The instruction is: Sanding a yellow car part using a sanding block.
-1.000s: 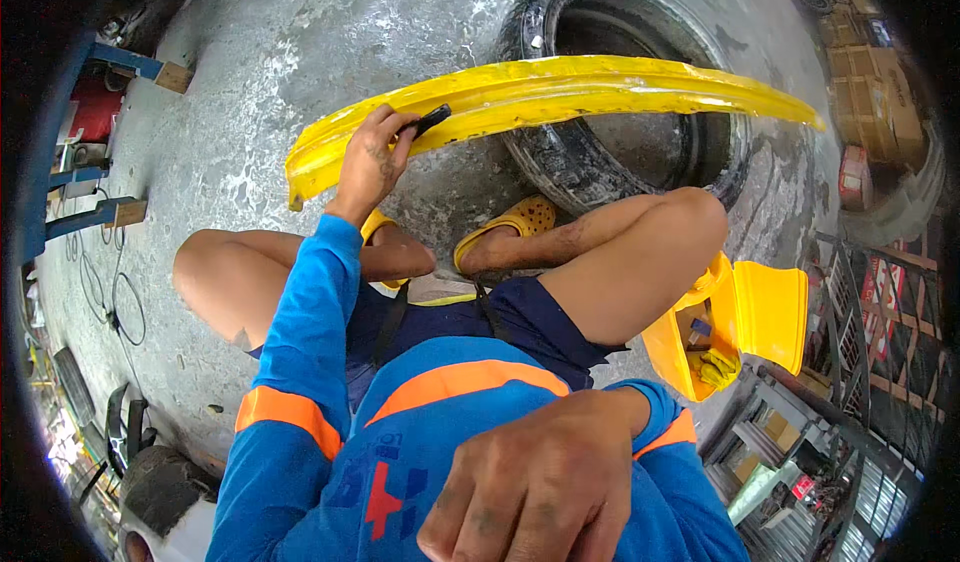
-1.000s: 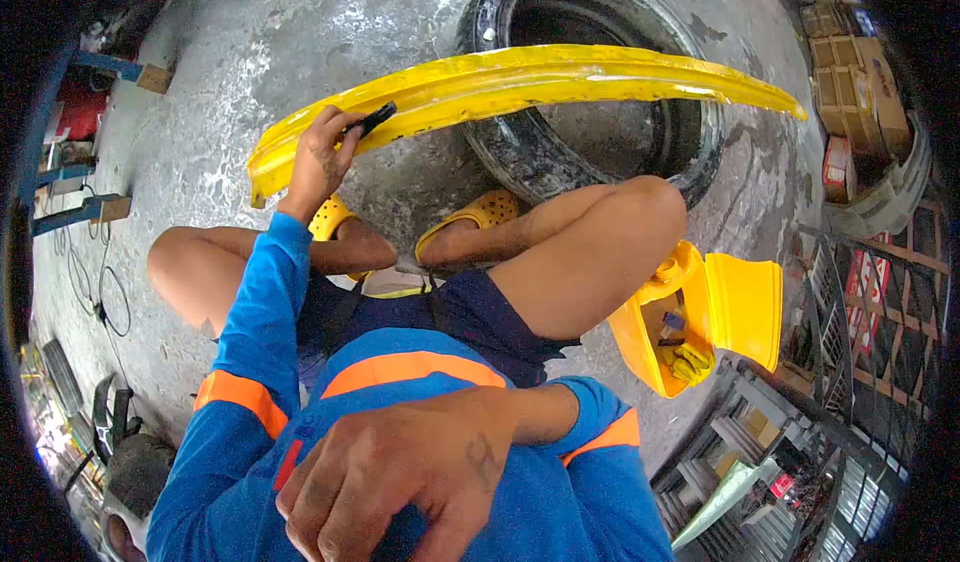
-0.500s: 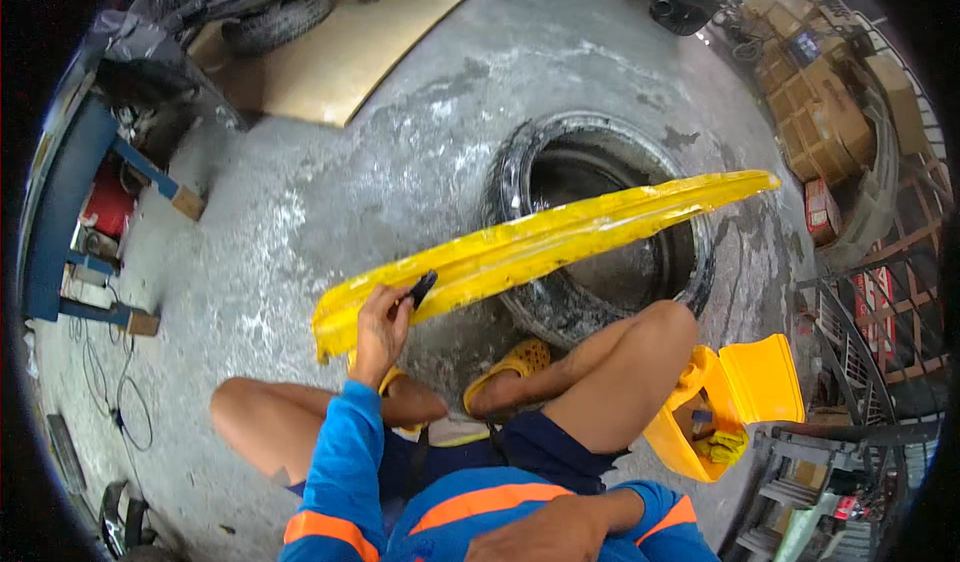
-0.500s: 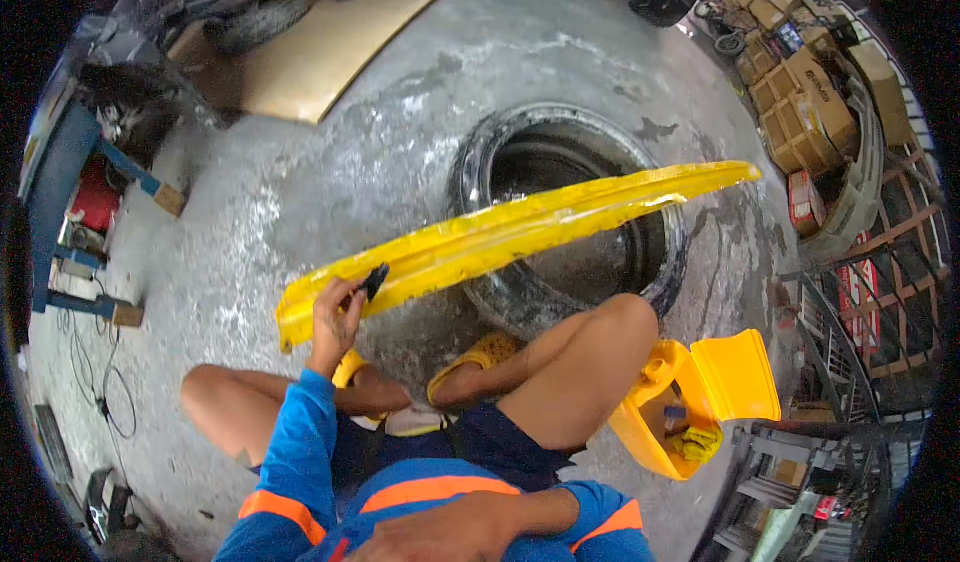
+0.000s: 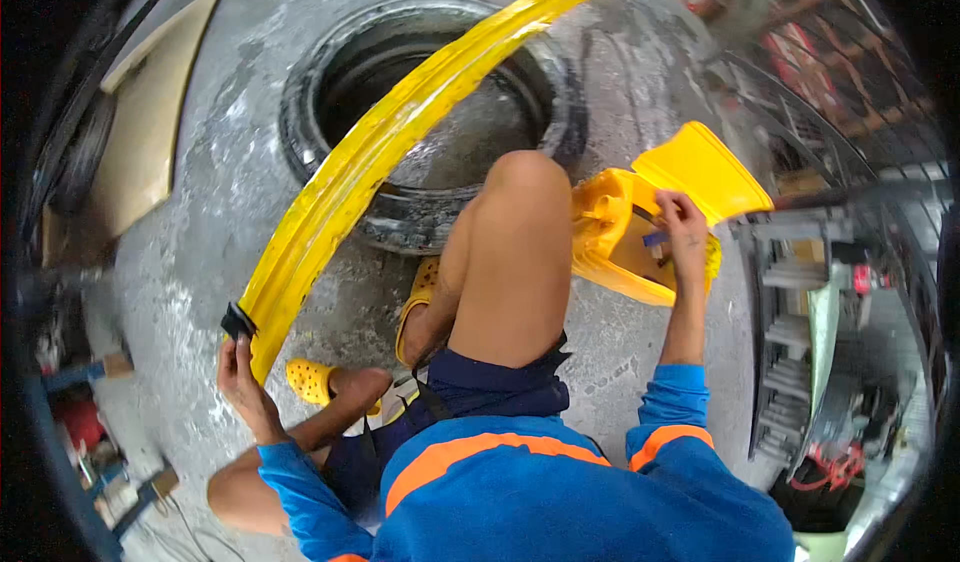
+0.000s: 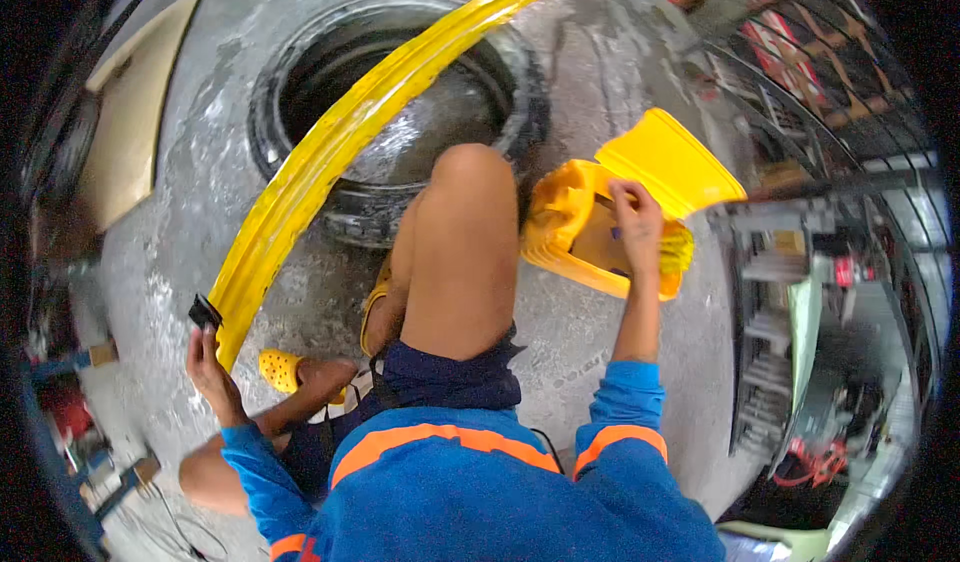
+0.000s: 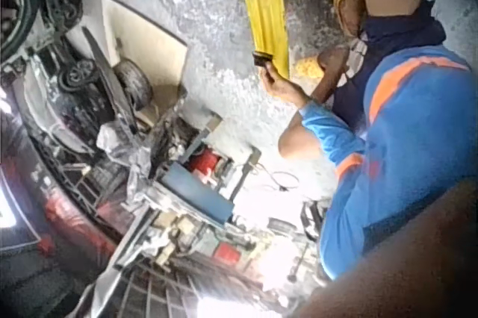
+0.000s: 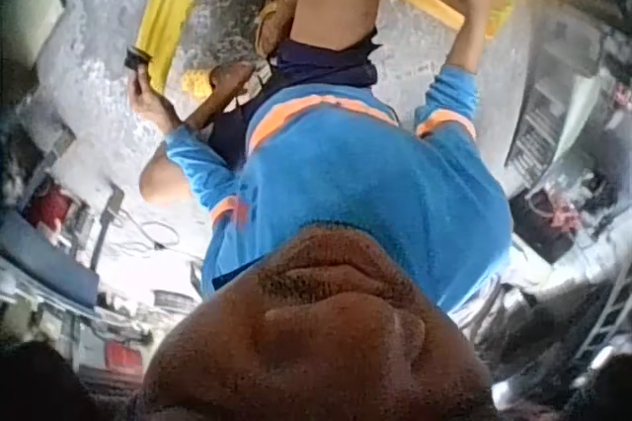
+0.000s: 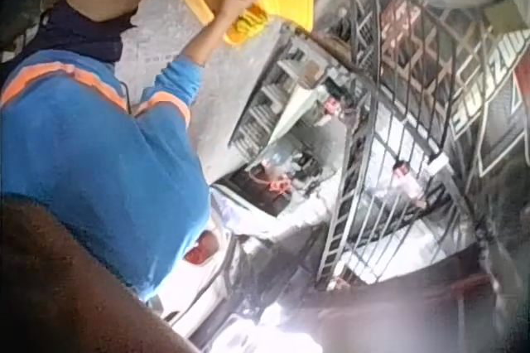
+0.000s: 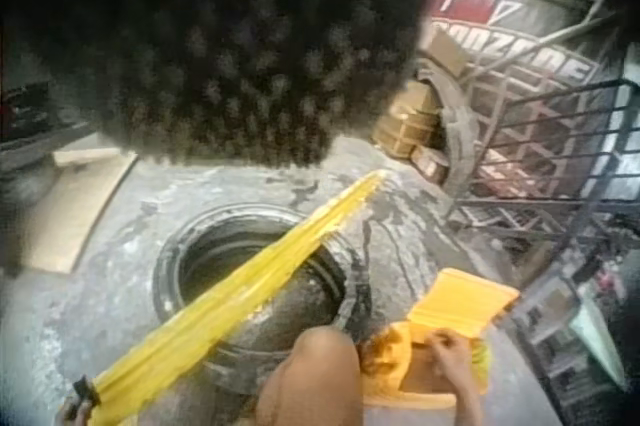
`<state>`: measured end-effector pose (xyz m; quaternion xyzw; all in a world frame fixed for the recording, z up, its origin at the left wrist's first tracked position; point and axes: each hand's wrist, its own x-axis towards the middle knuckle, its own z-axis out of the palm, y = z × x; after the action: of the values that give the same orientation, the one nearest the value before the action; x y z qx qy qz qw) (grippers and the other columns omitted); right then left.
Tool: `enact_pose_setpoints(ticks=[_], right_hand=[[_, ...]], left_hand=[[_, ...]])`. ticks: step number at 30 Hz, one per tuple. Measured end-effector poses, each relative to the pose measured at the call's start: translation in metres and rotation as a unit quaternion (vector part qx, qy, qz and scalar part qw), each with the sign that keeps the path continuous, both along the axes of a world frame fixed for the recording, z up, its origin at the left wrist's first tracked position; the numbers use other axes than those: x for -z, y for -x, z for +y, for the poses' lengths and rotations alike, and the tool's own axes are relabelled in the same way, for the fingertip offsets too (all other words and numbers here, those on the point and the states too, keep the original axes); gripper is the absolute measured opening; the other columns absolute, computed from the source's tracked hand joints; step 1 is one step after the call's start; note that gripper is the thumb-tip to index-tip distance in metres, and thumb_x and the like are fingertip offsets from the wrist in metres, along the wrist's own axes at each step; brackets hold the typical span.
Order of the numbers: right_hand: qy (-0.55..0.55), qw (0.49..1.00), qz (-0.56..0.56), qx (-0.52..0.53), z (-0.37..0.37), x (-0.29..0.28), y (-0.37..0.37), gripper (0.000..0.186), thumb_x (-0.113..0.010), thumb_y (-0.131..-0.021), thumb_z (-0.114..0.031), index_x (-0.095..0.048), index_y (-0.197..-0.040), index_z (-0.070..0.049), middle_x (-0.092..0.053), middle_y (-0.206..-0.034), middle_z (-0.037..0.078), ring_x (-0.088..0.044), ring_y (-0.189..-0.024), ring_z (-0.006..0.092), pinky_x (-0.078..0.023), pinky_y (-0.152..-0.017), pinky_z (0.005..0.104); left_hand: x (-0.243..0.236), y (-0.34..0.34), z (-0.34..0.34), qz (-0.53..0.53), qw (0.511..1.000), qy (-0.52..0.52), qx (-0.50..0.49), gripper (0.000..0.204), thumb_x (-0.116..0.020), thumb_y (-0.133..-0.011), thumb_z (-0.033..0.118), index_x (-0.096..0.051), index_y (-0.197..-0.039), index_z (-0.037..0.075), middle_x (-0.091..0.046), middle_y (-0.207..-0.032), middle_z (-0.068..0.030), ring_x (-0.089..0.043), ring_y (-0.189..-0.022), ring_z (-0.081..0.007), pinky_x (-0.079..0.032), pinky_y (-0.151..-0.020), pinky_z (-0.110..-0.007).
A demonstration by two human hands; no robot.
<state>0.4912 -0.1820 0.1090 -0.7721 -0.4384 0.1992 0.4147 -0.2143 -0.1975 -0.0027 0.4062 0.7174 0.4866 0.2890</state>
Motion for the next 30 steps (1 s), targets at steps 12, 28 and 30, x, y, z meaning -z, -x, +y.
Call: enact_pose_setpoints(ticks=[12, 28, 30], right_hand=[[0.041, 0.85, -0.4, -0.339, -0.02, 0.308, -0.235, 0.034, -0.063, -0.101, -0.027, -0.066, -0.129, -0.007, -0.071, -0.121, 0.008, -0.068, -0.113, 0.0238, -0.057, -0.097, 0.037], [0.055, 0.985, 0.15, 0.068, 0.022, -0.243, 0.249, 0.015, -0.055, -0.086, 0.002, -0.059, -0.093, -0.011, -0.068, -0.113, 0.008, -0.064, -0.116, 0.018, -0.053, -0.097, 0.0295], [0.038, 0.987, 0.153, 0.027, 0.033, -0.242, 0.261, 0.017, -0.055, -0.086, 0.004, -0.059, -0.094, -0.01, -0.067, -0.114, 0.008, -0.064, -0.115, 0.0178, -0.054, -0.096, 0.0293]], left_hand=[[-0.296, -0.265, 0.106, 0.423, 0.801, -0.038, 0.422, 0.021, -0.067, -0.079, 0.022, -0.077, -0.088, 0.005, -0.068, -0.082, -0.0165, -0.066, -0.079, -0.0318, -0.053, -0.07, -0.04], [-0.249, -0.3, 0.109, 0.348, 0.729, -0.202, 0.554, 0.019, -0.068, -0.078, 0.018, -0.072, -0.092, 0.005, -0.065, -0.085, -0.0156, -0.065, -0.084, -0.034, -0.053, -0.073, -0.043], [-0.246, -0.299, 0.108, 0.347, 0.726, -0.206, 0.557, 0.019, -0.068, -0.078, 0.017, -0.071, -0.092, 0.005, -0.065, -0.086, -0.0155, -0.064, -0.085, -0.0343, -0.053, -0.074, -0.043]])
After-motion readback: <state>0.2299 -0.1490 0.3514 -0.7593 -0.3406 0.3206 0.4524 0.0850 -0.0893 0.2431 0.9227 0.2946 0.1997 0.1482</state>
